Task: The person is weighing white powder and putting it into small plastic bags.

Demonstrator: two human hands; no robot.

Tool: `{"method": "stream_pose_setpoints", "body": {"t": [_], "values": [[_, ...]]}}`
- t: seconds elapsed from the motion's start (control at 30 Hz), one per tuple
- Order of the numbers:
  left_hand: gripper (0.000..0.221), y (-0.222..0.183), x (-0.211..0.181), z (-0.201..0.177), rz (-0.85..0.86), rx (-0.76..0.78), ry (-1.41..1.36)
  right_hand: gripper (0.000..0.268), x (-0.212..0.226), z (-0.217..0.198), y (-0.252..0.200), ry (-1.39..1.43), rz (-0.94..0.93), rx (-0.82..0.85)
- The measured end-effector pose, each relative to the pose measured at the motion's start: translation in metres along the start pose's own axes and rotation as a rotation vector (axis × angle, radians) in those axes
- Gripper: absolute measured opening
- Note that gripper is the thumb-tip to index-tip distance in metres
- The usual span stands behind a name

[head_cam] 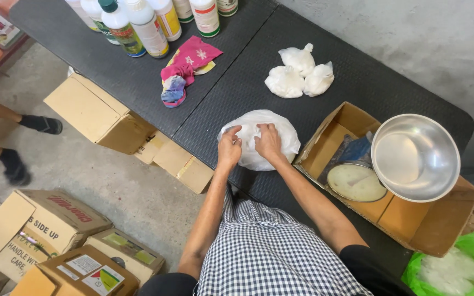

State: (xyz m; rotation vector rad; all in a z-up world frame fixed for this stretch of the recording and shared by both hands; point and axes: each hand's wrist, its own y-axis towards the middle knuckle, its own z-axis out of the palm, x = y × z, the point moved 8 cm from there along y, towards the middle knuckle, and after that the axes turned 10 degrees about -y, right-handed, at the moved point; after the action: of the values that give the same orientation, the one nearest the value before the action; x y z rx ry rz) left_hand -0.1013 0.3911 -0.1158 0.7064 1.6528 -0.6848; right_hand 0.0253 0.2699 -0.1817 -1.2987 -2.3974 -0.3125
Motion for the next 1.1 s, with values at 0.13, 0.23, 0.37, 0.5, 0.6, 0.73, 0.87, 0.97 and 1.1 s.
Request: {"method": "stream_pose_setpoints", "body": {"t": [0.13, 0.23, 0.37, 0.5, 0.6, 0.73, 0.87, 0.97, 1.1], "values": [[0.039, 0.009, 0.049, 0.027, -0.065, 0.053, -0.154, 0.053, 0.005, -0.023, -0.001, -0.029, -0.012, -0.053], [0.037, 0.011, 0.084, 0.051, -0.2, 0.168, -0.313, 0.04, 0.009, -0.023, -0.002, -0.123, 0.048, 0.04], [0.04, 0.016, 0.105, 0.044, 0.008, 0.119, 0.175, 0.031, -0.006, 0.0, -0.001, -0.191, 0.022, 0.032], [0.038, 0.014, 0.109, 0.036, -0.138, 0.104, 0.329, 0.04, 0.015, -0.02, -0.021, -0.294, -0.065, 0.105], [0.044, 0.016, 0.113, 0.042, -0.013, 0.09, 0.284, 0.032, 0.022, -0.025, -0.029, -0.299, -0.038, 0.094], [0.049, 0.012, 0.092, 0.035, 0.086, 0.079, 0.211, 0.01, -0.005, 0.0, -0.016, -0.249, -0.028, 0.048], [0.046, 0.008, 0.078, 0.025, -0.119, 0.086, 0.131, 0.02, -0.005, -0.015, -0.012, -0.159, 0.097, 0.176], [0.046, 0.007, 0.067, 0.023, -0.167, 0.054, -0.008, 0.035, 0.014, -0.02, -0.022, -0.259, 0.026, 0.109], [0.048, 0.012, 0.071, 0.021, -0.177, 0.058, -0.172, 0.025, 0.011, -0.017, -0.021, -0.18, 0.019, -0.046]]}}
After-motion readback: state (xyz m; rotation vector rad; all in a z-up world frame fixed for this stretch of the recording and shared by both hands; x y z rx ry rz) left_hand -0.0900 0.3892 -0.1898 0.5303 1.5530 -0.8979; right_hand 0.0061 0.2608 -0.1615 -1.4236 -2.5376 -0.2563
